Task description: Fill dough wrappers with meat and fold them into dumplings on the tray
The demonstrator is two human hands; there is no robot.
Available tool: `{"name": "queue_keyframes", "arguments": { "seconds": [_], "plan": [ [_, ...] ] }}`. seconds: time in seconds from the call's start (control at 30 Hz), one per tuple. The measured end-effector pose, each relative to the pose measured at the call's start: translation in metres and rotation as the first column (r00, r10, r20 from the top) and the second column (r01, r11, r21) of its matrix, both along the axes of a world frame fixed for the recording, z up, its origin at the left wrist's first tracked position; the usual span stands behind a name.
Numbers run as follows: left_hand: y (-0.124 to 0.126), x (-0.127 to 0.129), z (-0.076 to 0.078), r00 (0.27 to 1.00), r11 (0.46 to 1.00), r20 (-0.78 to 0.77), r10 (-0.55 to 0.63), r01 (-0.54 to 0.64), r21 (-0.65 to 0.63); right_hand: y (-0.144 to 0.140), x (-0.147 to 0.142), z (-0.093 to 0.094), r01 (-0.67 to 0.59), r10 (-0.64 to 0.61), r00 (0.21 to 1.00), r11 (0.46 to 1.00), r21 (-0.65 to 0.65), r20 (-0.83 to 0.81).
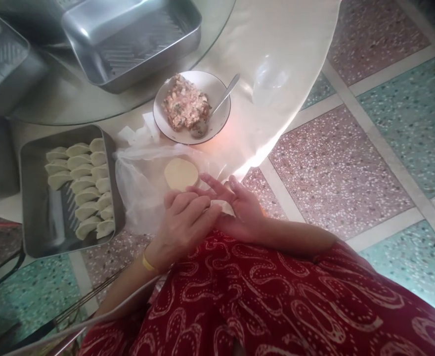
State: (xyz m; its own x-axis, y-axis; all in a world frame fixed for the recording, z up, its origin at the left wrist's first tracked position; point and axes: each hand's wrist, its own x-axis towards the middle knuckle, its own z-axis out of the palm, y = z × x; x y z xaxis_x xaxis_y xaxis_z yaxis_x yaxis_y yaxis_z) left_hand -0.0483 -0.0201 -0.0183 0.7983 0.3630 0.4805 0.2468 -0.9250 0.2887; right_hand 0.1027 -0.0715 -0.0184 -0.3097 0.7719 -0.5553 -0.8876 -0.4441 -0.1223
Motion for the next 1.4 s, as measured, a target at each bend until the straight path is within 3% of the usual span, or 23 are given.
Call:
{"name": "queue_keyframes", "arguments": {
  "seconds": [0.13,0.27,0.5,0.77,0.97,1.1,1.4],
  "plan": [
    [0.001,0.002,0.001,1.0,1.0,0.02,0.019,-0.019,0.007,0.001,0.001,0.003,0.005,-0.006,1.0,0.999,-0.034,-0.018],
    [0.003,0.005,0.005,0.999,1.0,-0.042,-0.005,0.006,0.026,0.0,0.002,0.003,0.02,-0.02,0.999,1.0,0.013,-0.038],
    [0.012,0.006,0.005,0.983,0.988,-0.131,-0.124,0.135,0.072,-0.001,0.004,-0.001,0.025,-0.03,0.993,0.999,-0.039,-0.114],
    [0.016,0.012,0.008,0.971,0.975,-0.172,-0.166,0.187,0.118,0.0,0.004,0.001,0.031,-0.037,0.995,0.998,-0.063,-0.097],
    [0.018,0.02,0.012,0.942,0.959,-0.226,-0.248,0.271,0.08,-0.001,0.003,0.0,0.04,-0.05,0.995,0.991,-0.127,-0.081],
    [0.017,0.022,0.01,0.961,0.967,-0.148,-0.235,0.246,0.06,-0.003,0.004,-0.001,0.048,-0.06,0.989,0.995,-0.09,-0.138],
    [0.016,0.026,0.004,0.944,0.954,-0.14,-0.298,0.298,-0.021,-0.005,0.005,-0.003,0.046,-0.054,0.99,0.997,-0.064,-0.129]
  ]
}}
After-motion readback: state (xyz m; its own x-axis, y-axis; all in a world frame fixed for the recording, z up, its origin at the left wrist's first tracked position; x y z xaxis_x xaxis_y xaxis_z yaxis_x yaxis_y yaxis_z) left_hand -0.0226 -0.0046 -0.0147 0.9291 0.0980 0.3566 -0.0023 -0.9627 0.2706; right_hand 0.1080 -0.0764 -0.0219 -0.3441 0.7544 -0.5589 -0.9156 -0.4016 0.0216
